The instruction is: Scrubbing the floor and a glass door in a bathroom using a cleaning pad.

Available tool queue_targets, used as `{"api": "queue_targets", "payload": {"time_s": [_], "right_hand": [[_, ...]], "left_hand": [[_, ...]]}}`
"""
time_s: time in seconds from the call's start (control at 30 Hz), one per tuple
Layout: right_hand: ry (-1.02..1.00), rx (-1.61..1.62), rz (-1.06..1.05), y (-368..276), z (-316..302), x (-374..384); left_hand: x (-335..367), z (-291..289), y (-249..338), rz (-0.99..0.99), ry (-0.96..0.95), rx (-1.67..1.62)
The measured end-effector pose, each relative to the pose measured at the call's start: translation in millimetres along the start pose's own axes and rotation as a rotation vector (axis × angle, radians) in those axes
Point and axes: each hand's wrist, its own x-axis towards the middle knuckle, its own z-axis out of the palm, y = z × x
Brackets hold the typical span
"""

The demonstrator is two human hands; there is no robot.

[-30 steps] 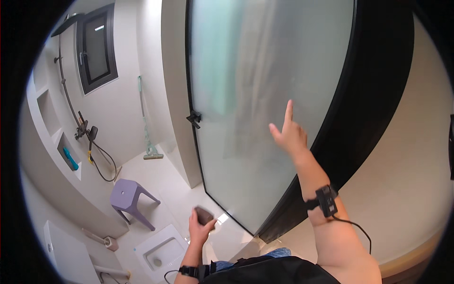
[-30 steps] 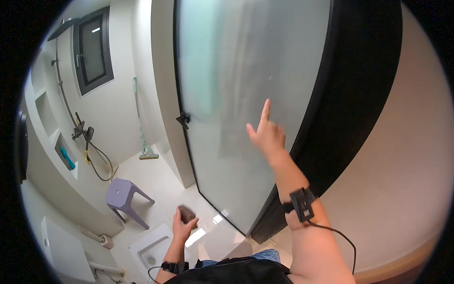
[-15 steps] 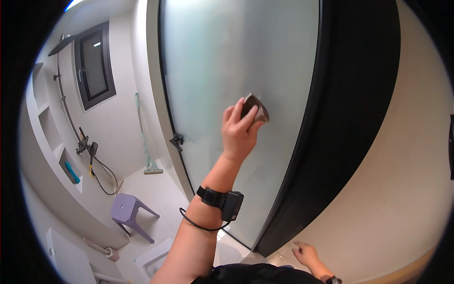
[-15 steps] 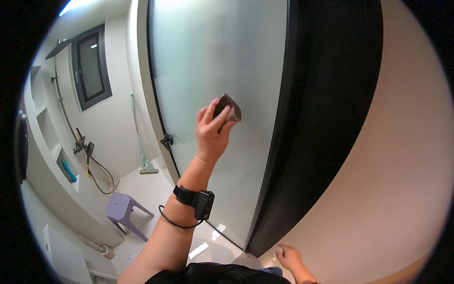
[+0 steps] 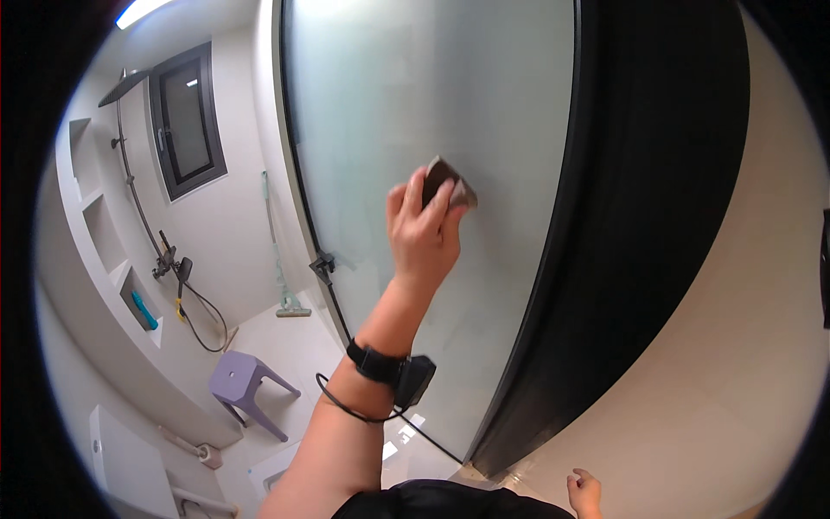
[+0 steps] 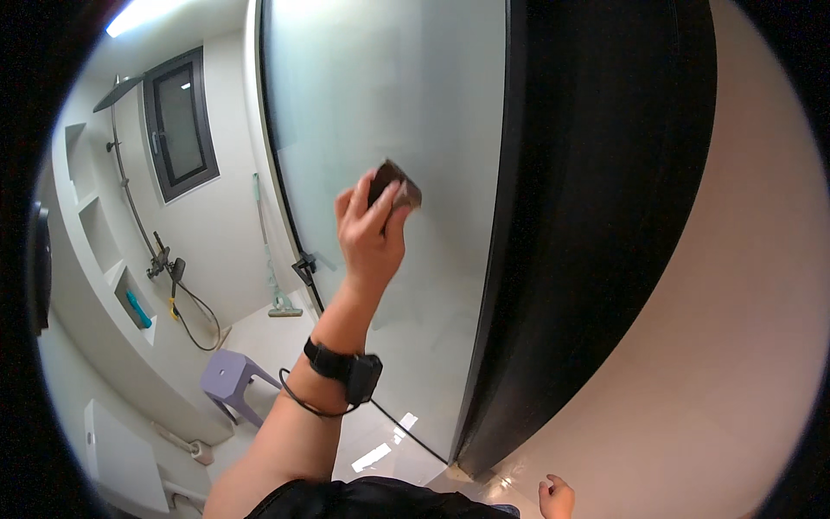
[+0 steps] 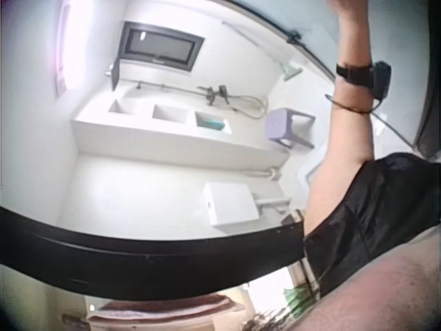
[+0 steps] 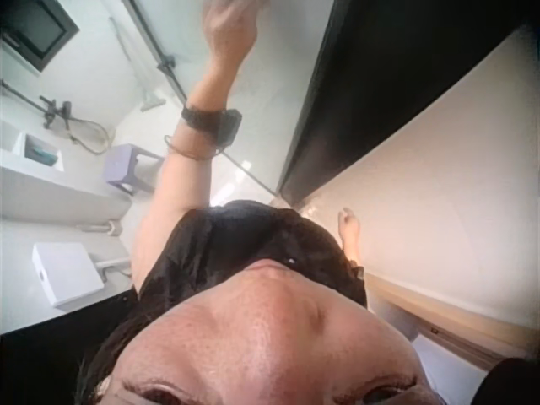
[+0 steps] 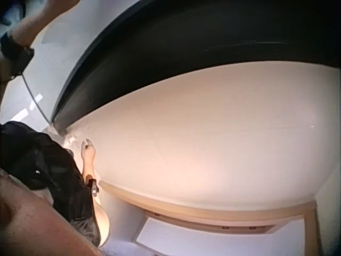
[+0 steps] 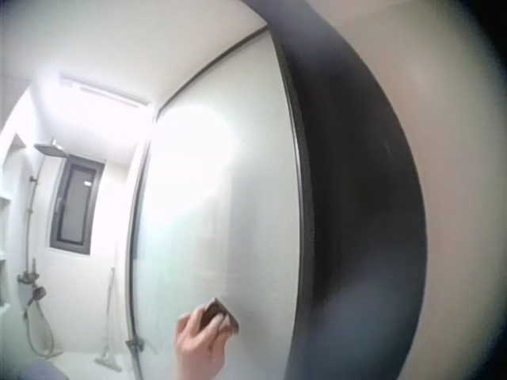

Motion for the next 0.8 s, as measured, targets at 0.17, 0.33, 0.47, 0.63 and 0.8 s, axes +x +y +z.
{"api": "queue_targets", "payload": {"time_s": [0.17, 0.33, 0.47, 0.63, 0.8], "right_hand": [[0.053, 0.103, 0.050, -10.2, 2.2, -3.1], [0.008, 0.010, -0.019, -6.7, 15.8, 1.3], [0.007, 0.045, 0.051, -12.6, 17.5, 5.4], [-0.027, 0.030, 0.062, -23.1, 19.1, 3.0], [0.025, 0.038, 0.066, -0.5, 29.9, 0.1]], "left_hand": [[-29.1, -11.1, 9.7, 0.021, -0.114, 0.015], [6.3, -8.9, 3.3, 0.027, -0.050, 0.090], [-13.6, -11.1, 7.9, 0.064, -0.093, 0.086], [9.3, -9.9, -4.3, 0.075, -0.060, 0.115], [-18.5, -3.9, -0.4, 0.087, -0.086, 0.010]]}}
